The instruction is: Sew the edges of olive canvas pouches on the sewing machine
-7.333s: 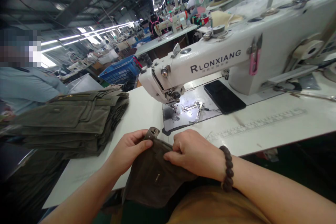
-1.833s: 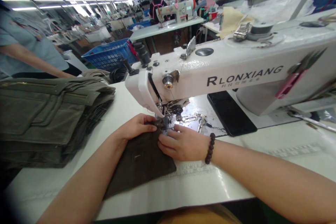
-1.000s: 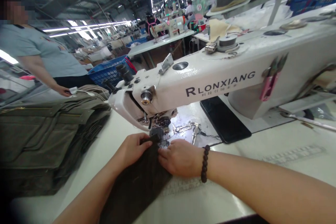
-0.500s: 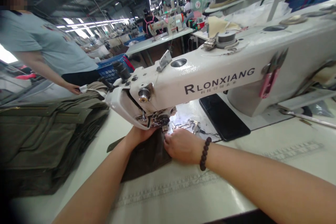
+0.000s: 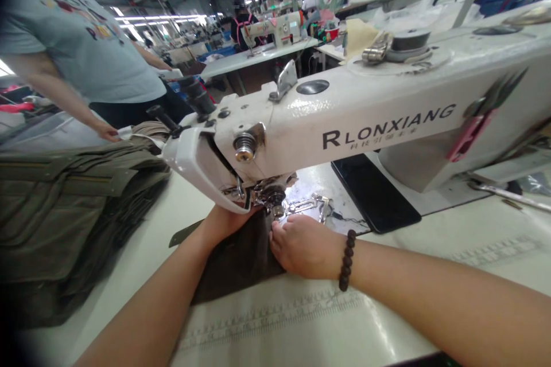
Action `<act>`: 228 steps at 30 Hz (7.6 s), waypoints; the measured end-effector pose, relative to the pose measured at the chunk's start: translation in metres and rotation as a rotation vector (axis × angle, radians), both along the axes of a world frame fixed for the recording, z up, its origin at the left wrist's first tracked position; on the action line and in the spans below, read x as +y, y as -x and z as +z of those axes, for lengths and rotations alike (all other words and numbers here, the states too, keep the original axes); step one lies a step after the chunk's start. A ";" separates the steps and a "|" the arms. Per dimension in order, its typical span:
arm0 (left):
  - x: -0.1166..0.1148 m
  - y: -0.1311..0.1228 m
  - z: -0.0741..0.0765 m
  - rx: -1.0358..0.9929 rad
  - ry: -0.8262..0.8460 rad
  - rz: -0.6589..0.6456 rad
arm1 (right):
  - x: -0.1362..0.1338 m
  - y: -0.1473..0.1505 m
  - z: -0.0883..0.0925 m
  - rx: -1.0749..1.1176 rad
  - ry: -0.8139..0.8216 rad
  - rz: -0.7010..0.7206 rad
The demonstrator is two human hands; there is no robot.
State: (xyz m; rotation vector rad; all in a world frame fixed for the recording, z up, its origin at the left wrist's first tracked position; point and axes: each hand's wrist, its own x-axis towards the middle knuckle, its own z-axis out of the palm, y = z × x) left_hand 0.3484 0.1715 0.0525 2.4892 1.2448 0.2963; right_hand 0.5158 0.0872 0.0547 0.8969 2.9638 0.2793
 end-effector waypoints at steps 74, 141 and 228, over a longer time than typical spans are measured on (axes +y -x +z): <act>0.027 0.000 -0.016 -0.011 -0.175 -0.075 | 0.005 0.008 -0.018 0.118 -0.018 -0.193; -0.079 0.011 -0.016 -0.235 -0.465 -0.352 | -0.014 -0.015 -0.010 0.238 0.037 0.146; -0.022 0.016 -0.018 0.089 -0.539 -0.448 | 0.003 -0.013 -0.012 0.149 -0.125 -0.092</act>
